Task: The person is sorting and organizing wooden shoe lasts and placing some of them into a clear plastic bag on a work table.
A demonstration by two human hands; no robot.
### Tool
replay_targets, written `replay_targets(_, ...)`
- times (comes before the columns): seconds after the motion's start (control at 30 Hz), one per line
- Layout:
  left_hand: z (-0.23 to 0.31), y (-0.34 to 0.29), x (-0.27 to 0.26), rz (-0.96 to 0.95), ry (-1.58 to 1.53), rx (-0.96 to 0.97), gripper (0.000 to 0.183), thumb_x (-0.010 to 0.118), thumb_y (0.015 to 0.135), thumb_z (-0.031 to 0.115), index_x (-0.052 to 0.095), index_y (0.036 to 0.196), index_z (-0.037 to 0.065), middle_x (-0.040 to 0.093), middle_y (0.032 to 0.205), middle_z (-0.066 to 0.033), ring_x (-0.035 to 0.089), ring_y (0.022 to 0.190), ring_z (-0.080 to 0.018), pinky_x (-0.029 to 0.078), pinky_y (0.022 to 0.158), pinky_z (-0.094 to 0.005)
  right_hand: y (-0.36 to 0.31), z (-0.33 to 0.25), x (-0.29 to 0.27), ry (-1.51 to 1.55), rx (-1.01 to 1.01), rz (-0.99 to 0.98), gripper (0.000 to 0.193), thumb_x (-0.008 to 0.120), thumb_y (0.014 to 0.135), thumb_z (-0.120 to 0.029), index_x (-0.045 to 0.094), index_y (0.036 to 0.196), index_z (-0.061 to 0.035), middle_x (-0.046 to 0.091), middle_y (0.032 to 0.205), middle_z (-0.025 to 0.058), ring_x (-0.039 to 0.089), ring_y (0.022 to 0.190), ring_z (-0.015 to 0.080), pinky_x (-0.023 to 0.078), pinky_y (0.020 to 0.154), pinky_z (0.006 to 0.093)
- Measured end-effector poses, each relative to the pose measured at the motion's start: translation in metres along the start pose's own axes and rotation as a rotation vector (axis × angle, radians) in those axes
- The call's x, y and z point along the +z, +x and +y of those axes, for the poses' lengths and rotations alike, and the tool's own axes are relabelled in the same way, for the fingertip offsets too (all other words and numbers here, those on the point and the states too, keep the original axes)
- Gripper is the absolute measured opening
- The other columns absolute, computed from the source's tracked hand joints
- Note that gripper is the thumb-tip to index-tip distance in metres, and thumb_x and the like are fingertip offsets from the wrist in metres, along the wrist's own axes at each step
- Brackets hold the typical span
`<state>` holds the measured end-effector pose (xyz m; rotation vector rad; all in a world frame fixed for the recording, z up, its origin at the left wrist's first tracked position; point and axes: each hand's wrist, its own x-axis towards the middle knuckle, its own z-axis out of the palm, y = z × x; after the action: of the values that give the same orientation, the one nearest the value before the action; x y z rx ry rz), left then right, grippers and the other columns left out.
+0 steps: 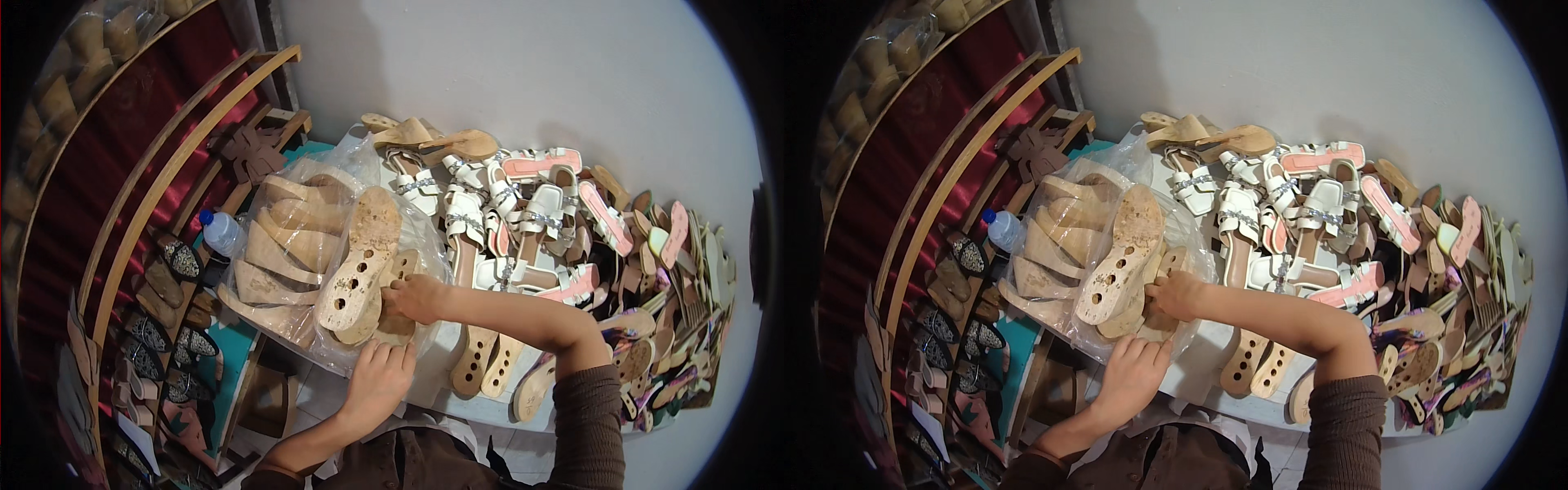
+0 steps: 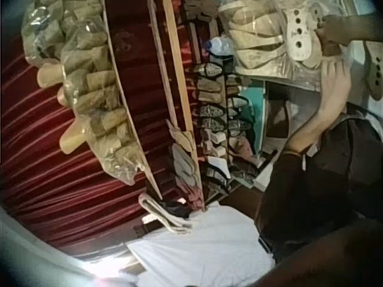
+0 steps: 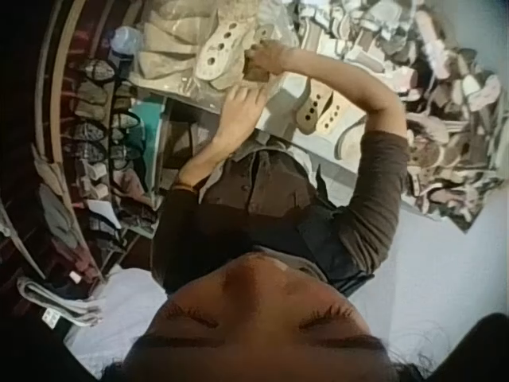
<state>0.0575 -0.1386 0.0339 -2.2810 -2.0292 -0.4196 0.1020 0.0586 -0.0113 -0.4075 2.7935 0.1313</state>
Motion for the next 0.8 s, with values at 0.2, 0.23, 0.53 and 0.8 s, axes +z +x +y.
replay_targets(0.2, 0.004, 0.003, -0.007, -0.035, -0.059, -0.064, 0.030, 0.053, 0.069, 0.011, 0.059, 0.096, 0.000, 0.052, 0.076, -0.0068, 0.052, 0.078, -0.0208, 0.041, 0.080, -0.0348, -0.008, 0.006, 0.021, -0.128, -0.325, 0.369, 0.031, 0.044, 0.082, -0.018, 0.050, 0.112, -0.0106, 0.049, 0.096, 0.0060, 0.055, 0.085, 0.0209, 0.047, 0.072, 0.0315)
replay_targets(0.23, 0.004, 0.004, -0.006, -0.039, -0.065, -0.077, 0.030, 0.053, 0.069, 0.011, 0.059, 0.096, 0.000, 0.052, 0.076, -0.0066, 0.052, 0.079, -0.0207, 0.042, 0.080, -0.0344, -0.008, 0.005, 0.023, -0.119, -0.335, 0.371, 0.031, 0.044, 0.082, -0.018, 0.050, 0.112, -0.0106, 0.049, 0.096, 0.0060, 0.055, 0.085, 0.0209, 0.047, 0.072, 0.0315)
replay_targets(0.53, 0.009, 0.007, -0.002, -0.107, -0.074, -0.120, 0.031, 0.054, 0.069, 0.011, 0.058, 0.098, 0.000, 0.055, 0.080, -0.0063, 0.053, 0.080, -0.0209, 0.042, 0.079, -0.0323, -0.018, -0.006, 0.042, -0.141, -0.342, 0.525, 0.051, 0.046, 0.077, -0.016, 0.044, 0.126, -0.0047, 0.050, 0.090, 0.0042, 0.054, 0.079, 0.0197, 0.050, 0.068, 0.0311)
replay_targets(0.8, -0.005, 0.016, -0.008, 0.031, -0.034, -0.326, 0.034, 0.059, 0.071, 0.010, 0.058, 0.105, 0.004, 0.053, 0.098, -0.0085, 0.053, 0.088, -0.0229, 0.043, 0.076, -0.0333, -0.010, -0.012, 0.034, -0.114, -0.377, 0.493, 0.041, 0.048, 0.078, -0.019, 0.051, 0.116, -0.0059, 0.053, 0.096, 0.0067, 0.055, 0.083, 0.0217, 0.047, 0.075, 0.0314)
